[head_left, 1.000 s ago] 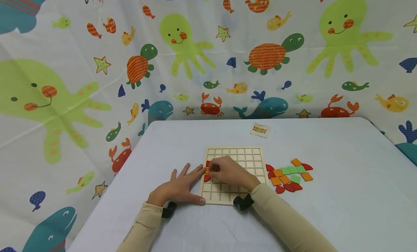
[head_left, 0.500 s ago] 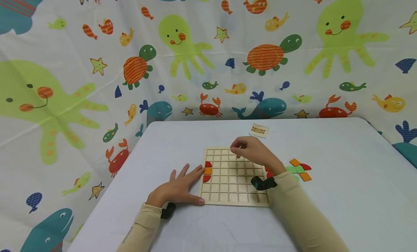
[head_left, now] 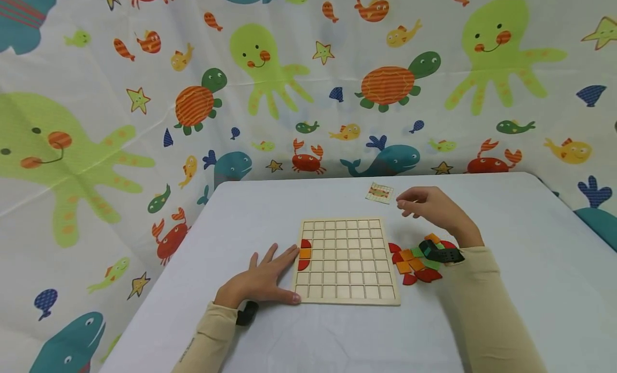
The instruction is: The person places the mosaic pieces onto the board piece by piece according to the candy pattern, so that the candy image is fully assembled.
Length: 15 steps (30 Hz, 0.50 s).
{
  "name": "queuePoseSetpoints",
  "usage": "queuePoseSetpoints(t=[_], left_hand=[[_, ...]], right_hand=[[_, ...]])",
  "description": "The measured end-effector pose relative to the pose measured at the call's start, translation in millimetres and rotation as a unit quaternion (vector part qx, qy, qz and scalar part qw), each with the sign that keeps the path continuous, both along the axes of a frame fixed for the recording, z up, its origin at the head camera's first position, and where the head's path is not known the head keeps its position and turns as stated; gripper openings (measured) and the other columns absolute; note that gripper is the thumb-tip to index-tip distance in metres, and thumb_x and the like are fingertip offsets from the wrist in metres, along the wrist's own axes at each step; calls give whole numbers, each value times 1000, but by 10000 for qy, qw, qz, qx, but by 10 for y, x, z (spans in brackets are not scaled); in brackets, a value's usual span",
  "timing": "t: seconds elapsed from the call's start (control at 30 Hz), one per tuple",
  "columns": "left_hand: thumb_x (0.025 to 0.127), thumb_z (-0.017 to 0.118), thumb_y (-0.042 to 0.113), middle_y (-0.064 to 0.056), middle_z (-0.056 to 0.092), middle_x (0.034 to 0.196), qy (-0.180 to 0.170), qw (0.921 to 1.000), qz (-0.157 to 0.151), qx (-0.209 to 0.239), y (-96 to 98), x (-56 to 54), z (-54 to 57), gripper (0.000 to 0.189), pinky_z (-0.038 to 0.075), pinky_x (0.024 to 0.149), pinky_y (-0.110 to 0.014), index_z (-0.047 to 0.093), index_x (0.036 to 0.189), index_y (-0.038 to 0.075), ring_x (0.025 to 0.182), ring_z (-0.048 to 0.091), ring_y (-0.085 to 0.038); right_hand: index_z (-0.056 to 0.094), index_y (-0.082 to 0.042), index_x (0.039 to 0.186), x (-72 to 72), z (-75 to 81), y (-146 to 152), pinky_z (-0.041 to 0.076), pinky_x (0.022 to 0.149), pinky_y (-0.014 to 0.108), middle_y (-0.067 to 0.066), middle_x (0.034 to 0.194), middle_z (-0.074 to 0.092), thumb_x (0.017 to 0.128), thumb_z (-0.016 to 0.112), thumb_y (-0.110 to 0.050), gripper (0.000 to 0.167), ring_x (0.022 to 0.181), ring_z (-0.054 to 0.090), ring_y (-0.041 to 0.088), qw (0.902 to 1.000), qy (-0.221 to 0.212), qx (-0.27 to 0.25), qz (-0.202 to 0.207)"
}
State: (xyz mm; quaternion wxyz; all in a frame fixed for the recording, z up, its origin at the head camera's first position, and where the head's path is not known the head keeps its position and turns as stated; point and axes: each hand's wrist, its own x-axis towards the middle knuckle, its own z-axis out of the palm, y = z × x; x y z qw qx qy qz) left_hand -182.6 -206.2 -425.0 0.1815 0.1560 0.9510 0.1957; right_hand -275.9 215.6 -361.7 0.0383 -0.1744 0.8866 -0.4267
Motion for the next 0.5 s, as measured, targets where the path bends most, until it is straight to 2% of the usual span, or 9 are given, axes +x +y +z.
queuePoseSetpoints(t=[0.13, 0.27, 0.4, 0.5], left_hand=[[81, 88, 61, -2, 21, 178, -23, 10000, 37, -37, 1, -1, -7, 119, -9, 122, -73, 25, 173, 19, 164, -3, -39], [81, 88, 60, -2, 21, 178, -30, 10000, 39, -15, -2, 2, -9, 119, -9, 122, -73, 24, 173, 19, 164, -3, -40], [81, 88, 60, -2, 21, 178, -24, 10000, 42, -4, -8, 8, -6, 119, -9, 122, -73, 25, 173, 19, 164, -3, -39], [81, 88, 60, -2, 21, 178, -35, 10000, 47, -16, -11, 10, -2, 119, -8, 122, -73, 25, 173, 19, 164, -3, -39]], right_hand=[[65, 7, 137, 9, -22, 225, 56, 95, 56, 27, 126, 70, 110, 63, -31, 46, 108, 68, 41, 9994, -131, 262, -184], [61, 9, 140, 10, -64, 396, 54, 97, 62, 31, 132, 66, 109, 65, -28, 49, 111, 64, 45, 9966, -450, 600, -346], [60, 9, 139, -10, -121, 529, 55, 96, 60, 34, 134, 63, 106, 67, -24, 47, 112, 62, 46, 9915, -850, 925, -330], [61, 11, 136, -19, -153, 618, 57, 94, 57, 35, 130, 64, 105, 69, -21, 45, 110, 63, 47, 9865, -1111, 1172, -252]])
